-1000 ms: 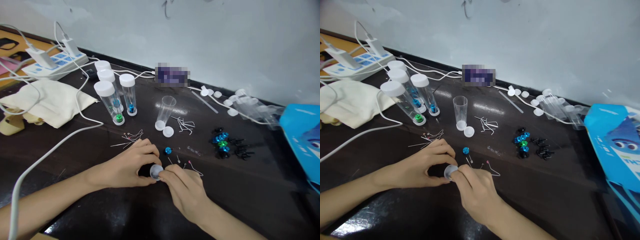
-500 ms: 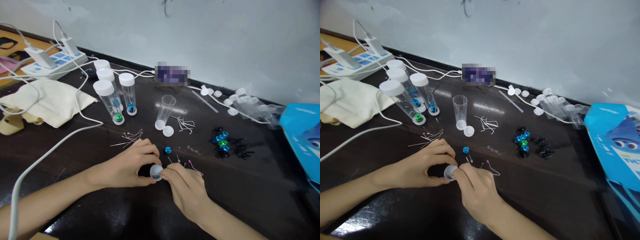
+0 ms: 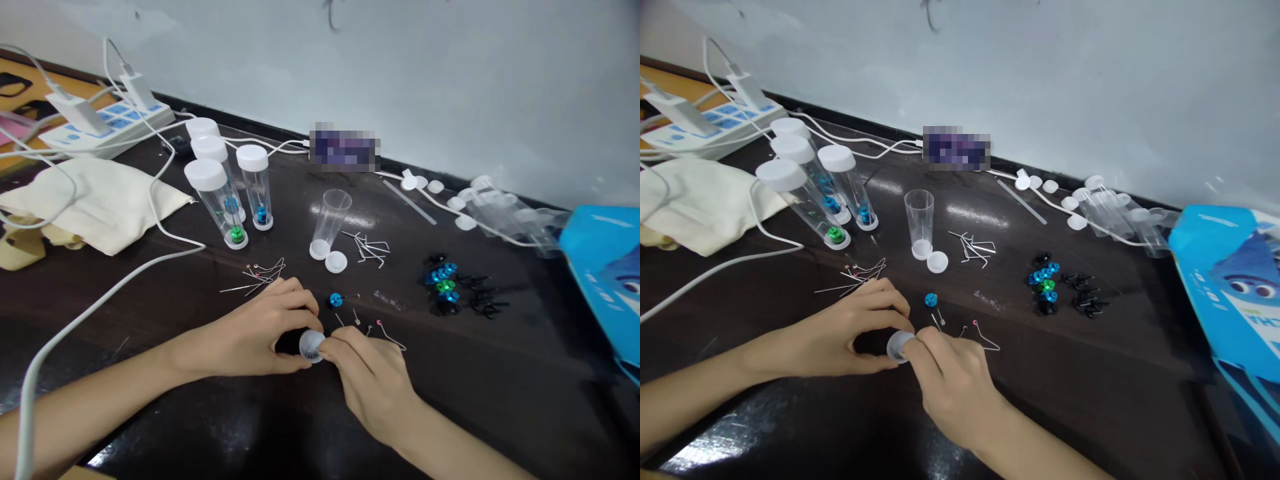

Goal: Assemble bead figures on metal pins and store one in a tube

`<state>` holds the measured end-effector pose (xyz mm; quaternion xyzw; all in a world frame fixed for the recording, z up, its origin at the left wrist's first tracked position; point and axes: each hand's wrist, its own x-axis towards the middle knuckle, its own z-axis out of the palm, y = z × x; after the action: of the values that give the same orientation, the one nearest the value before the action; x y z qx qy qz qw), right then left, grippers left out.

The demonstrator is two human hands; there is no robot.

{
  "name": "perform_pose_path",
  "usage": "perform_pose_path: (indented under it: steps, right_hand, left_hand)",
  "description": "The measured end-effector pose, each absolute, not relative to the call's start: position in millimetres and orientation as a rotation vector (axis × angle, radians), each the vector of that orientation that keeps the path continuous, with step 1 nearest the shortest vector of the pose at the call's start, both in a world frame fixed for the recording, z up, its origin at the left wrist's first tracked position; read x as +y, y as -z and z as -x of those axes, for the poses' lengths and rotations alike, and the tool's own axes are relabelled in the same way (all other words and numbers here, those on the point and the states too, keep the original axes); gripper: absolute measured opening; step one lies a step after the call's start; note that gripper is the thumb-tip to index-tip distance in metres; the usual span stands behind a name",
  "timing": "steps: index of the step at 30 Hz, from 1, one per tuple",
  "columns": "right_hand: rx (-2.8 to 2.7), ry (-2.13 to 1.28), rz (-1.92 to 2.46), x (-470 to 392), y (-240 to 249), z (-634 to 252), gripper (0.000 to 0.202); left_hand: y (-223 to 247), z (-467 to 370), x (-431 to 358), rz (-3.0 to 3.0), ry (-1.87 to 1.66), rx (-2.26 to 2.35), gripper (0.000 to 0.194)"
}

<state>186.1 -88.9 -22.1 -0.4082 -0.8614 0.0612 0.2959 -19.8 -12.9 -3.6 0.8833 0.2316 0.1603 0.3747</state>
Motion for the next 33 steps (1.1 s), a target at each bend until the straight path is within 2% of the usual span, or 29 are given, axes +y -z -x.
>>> perform_pose_path:
  steps: [6,16,33]
  right_hand:
    - [-2.306,-0.173,1.079,-88.8,20.8,-186.4,0.028]
    - [-2.288,-0.129,1.045,-88.7,23.1,-185.7,0.019]
    - [-2.265,-0.181,1.049,-89.8,24.8,-186.3,0.019]
  left_hand:
    - [3.2,20.4,-12.9,-2.267,-0.409,0.589,0.022]
    - [3.7,19.8,-12.0,-2.271,-0.418,0.593,0.021]
    - [3.3,20.6,-12.3,-2.272,-0.421,0.592,0.020]
